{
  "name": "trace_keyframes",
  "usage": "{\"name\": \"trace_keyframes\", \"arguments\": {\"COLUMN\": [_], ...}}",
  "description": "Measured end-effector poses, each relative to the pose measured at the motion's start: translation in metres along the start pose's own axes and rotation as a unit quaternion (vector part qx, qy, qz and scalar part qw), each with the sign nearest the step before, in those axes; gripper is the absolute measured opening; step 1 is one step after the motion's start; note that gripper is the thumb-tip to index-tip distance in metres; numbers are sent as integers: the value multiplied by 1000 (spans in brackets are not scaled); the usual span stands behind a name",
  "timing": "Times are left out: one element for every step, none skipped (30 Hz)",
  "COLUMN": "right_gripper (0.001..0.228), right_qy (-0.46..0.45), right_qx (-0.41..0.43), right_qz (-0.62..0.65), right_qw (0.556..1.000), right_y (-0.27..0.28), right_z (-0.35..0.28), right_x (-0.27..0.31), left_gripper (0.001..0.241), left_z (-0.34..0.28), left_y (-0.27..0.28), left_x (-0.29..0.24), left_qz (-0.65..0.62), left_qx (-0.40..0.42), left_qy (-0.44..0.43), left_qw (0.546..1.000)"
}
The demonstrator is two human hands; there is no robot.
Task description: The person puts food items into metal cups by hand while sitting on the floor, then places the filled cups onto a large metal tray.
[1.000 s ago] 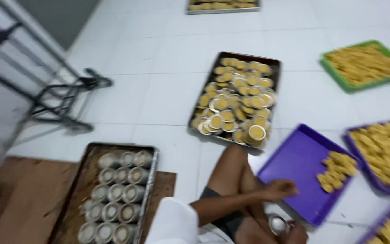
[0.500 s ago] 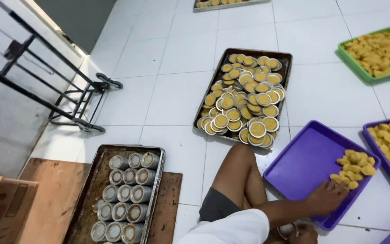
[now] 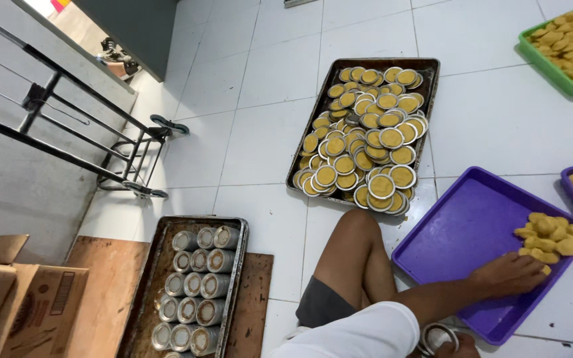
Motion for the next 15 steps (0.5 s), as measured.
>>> {"name": "trace_keyframes", "arguments": {"right_gripper": [40, 40, 33, 26, 26, 24, 24, 24, 20, 16, 16, 24, 34, 34, 20], "right_qy": [62, 61, 77, 92, 90, 43, -5, -6, -30, -51, -49, -45, -40, -39, -54], "right_qx": [-45, -44, -59, -76, -77, -40, -3, -4, -8, -13, -14, -9, -4, -9, -19], "right_qz": [60, 60, 78, 97, 99, 124, 149, 148, 214, 280, 280, 291, 302, 301, 341], "right_qw": [995, 995, 992, 988, 988, 991, 989, 989, 976, 958, 959, 956, 953, 953, 938], "right_y": [2, -1, -2, -4, -3, -4, -4, -2, 0, 2, 1, -2, -4, 0, 2], "right_z": [-2, 0, 1, 3, 2, 0, -3, -7, -12, -13, -8, 0, 7, 3, -2], "right_x": [0, -2, -4, -5, -4, -8, -10, -5, -2, 3, -1, -2, -3, 5, 13], "left_gripper": [8, 8, 7, 7, 7, 12, 19, 19, 17, 18, 18, 28, 41, 41, 37], "left_z": [0, 0, -1, -1, 5, 10, 14, 15, 15, 17, 15, 13, 8, 5, -8], "left_y": [-7, -7, -7, -8, -8, -13, -17, -16, -15, -16, -13, -13, -13, -2, 4], "left_x": [-1, 0, 1, 2, 4, 6, 8, 11, 15, 21, 22, 32, 40, 46, 51], "left_qz": [16, 15, 12, 9, 9, -33, -75, -77, -165, -250, -250, -289, -324, -327, -553], "left_qx": [-10, -9, 1, 10, 11, 98, 184, 185, 191, 194, 192, 192, 191, 189, 140], "left_qy": [-27, -27, -30, -37, -39, 9, 57, 57, 112, 165, 165, 290, 409, 406, 549], "left_qw": [999, 999, 999, 999, 999, 995, 978, 978, 961, 934, 935, 892, 832, 833, 610]}}
Point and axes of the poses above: each hand's wrist, its own z-axis towards the middle knuckle, its own y-axis out of the back of the hand, x = y × z, the point moved 3 cm from there along z, towards the middle knuckle, and after that the axes turned 4 degrees about z, right-handed, at the moved point
